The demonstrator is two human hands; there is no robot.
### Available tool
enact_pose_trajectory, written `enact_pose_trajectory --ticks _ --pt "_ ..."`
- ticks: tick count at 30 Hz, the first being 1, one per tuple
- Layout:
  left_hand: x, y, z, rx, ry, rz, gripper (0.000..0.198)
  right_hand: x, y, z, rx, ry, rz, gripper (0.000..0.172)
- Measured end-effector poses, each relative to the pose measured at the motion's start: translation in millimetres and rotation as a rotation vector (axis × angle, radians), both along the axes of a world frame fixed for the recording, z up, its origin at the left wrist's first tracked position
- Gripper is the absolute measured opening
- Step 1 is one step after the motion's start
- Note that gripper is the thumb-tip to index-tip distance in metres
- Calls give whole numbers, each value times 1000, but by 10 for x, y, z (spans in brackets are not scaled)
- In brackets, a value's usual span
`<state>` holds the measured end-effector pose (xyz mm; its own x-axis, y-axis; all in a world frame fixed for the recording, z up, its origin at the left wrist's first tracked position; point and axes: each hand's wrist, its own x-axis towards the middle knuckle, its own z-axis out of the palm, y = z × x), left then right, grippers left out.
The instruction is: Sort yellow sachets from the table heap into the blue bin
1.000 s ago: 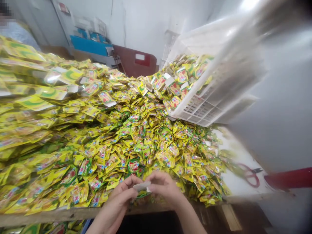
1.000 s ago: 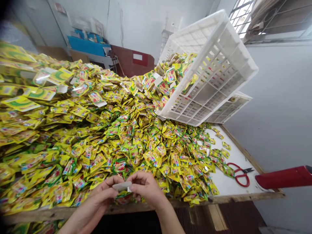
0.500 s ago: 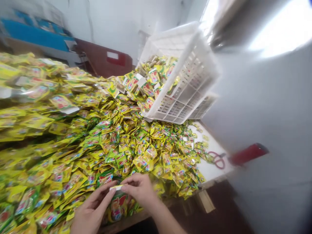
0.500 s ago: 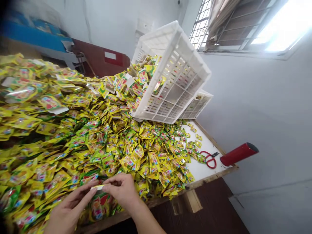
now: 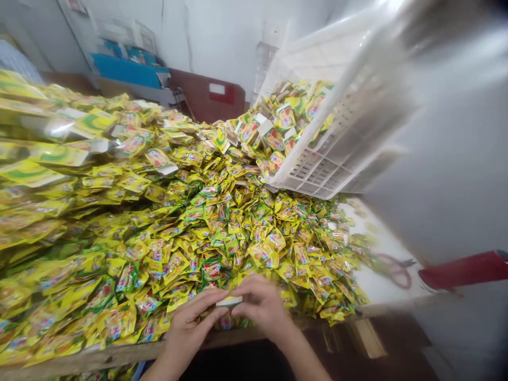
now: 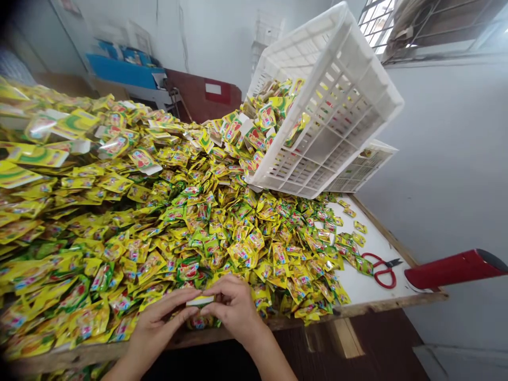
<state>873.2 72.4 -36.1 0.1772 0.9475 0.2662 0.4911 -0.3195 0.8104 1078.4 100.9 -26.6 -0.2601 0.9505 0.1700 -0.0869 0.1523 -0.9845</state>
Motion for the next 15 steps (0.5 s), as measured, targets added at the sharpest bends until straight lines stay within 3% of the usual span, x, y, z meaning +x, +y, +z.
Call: enact_pose_trajectory --ticks 4,9,12,15 --pt "14 -43 5 77 14 -33 39 -48 -152 -75 121 -49 -101 20" --pt "111 -112 -40 101 0 -47 32 -114 -333 -233 251 -113 -169 30" --pt "187 -109 -40 42 -45 -1 26 -87 -342 -198 273 -140 -163 33" --pt "118 -90 126 -135 -102 180 26 80 -197 -41 253 -202 -175 28"
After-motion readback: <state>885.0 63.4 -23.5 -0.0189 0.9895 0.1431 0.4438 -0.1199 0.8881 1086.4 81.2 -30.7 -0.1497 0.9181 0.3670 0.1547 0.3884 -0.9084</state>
